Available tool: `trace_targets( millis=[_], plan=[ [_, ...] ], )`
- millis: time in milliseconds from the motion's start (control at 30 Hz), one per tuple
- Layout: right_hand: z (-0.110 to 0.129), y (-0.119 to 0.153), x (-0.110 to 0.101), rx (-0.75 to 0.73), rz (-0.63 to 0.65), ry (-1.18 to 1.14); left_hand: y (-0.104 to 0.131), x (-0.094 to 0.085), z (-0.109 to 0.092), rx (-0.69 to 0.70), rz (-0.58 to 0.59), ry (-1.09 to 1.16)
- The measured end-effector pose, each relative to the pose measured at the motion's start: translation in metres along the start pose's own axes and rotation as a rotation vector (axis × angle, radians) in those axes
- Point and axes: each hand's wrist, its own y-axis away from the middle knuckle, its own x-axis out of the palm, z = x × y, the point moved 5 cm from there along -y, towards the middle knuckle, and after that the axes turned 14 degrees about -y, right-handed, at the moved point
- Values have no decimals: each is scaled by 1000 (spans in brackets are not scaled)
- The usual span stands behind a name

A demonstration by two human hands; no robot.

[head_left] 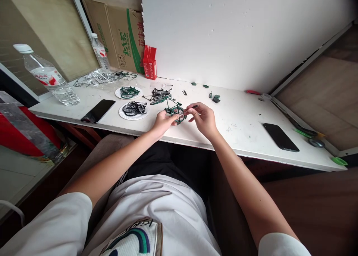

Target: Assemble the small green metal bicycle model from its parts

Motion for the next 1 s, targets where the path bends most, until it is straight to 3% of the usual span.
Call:
trace_targets(
  millis=[467, 1000],
  plan=[
    [-9, 2, 8, 44, 2, -81, 1, -1, -1, 0, -31, -19],
    [-9, 1, 7, -52, 59, -42, -1, 0, 4, 21, 27, -23]
  ],
)
